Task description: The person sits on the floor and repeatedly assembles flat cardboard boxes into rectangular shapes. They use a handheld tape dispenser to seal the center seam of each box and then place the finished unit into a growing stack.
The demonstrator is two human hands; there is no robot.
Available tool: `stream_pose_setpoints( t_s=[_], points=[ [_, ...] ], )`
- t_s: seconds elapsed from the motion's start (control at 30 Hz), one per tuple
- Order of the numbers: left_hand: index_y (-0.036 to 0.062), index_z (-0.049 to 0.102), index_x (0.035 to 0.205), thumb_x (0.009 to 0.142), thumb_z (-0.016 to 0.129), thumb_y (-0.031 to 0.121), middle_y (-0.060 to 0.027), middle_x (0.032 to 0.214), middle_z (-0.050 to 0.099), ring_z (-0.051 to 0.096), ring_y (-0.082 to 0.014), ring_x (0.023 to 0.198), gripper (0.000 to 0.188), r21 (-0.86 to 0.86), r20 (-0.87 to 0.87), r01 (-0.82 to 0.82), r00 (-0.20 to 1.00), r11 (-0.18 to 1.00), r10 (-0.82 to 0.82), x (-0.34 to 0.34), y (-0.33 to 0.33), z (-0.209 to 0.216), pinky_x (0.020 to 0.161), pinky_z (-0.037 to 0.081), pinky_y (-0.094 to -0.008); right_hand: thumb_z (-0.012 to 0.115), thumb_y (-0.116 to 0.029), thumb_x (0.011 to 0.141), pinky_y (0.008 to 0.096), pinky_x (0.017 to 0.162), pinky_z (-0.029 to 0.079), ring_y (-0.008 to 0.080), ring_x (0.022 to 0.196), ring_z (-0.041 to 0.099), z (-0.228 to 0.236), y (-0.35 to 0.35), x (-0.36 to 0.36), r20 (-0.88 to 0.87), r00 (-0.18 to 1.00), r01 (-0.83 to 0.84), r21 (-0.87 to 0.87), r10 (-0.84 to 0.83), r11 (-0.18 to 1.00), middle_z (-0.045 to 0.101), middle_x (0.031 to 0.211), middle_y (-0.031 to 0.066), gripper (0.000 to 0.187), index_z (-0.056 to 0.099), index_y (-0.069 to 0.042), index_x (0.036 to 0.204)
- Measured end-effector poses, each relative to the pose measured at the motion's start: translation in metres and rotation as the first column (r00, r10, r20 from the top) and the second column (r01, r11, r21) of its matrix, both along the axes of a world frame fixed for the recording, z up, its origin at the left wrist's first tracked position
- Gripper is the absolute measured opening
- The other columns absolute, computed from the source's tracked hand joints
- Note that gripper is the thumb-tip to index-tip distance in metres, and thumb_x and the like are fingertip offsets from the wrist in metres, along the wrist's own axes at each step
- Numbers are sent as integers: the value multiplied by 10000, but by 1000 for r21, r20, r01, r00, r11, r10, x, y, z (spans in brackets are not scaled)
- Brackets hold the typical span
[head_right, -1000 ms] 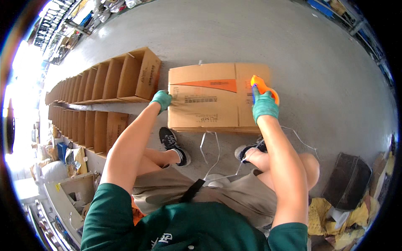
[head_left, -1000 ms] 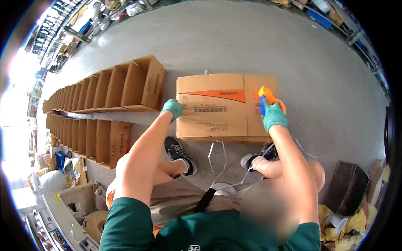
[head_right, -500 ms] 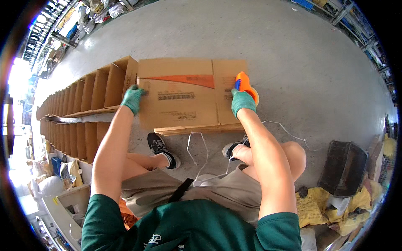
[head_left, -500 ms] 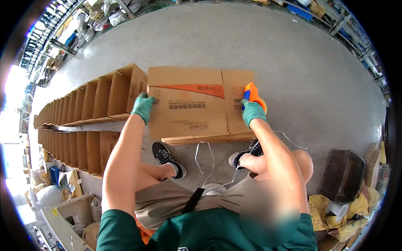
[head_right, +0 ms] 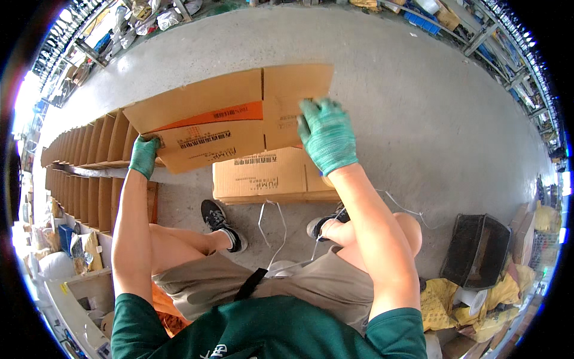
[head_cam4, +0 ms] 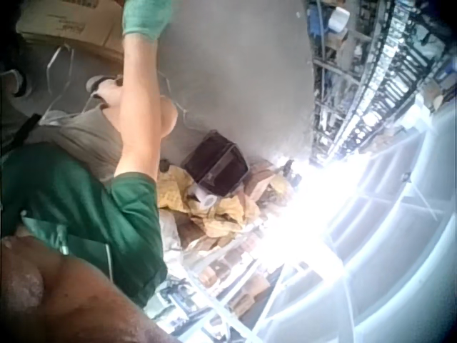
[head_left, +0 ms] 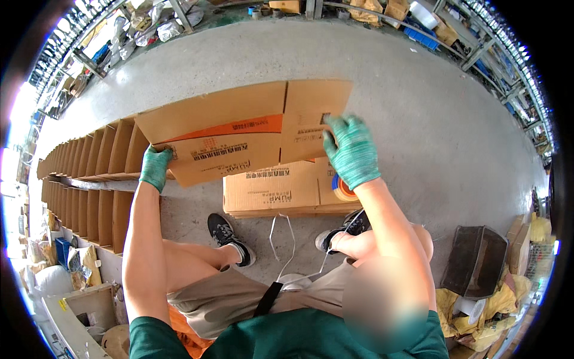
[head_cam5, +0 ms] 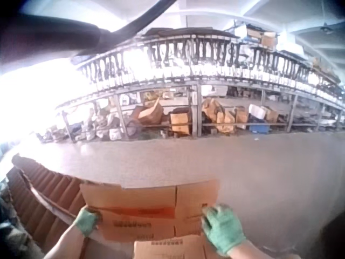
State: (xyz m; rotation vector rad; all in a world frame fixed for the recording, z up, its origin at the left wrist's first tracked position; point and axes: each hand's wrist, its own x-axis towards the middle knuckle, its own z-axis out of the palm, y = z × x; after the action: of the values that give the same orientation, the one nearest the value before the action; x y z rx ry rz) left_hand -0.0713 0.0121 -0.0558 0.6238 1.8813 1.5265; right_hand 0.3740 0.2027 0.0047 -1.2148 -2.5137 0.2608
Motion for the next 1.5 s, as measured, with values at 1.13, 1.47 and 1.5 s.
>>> stream_pose_setpoints(
  t_s=[1.13,1.47,1.5],
  points=[
    [146,349,1530,701,773,636,-119,1556,378,206,-269,1492,1053,52,-428,628,717,777,-551,96,20,42,1204,223,-432,486,93,859,342,1004,499,209,1151,633,-50,26,3,-731,683,-436,-428,-19,792,676,1209,85,381,648,-43,1175],
    [-17,480,1346,759,865,379,-117,1075,634,592,-178,956,806,-195,-328,222,903,955,-277,115,42,18,948,498,-312,590,-284,974,376,983,495,280,1206,578,-20,44,-1,-627,468,-186,-759,-623,624,565,1324,167,504,435,-82,1409],
    [-1,436,1361,745,883,283,-108,1074,603,581,-205,943,813,-202,-416,171,877,964,-242,113,47,4,943,503,-339,622,-327,961,375,1004,476,293,1239,550,-18,46,-4,-642,526,-64,-683,-557,727,516,1371,191,592,384,-87,1447]
  ],
)
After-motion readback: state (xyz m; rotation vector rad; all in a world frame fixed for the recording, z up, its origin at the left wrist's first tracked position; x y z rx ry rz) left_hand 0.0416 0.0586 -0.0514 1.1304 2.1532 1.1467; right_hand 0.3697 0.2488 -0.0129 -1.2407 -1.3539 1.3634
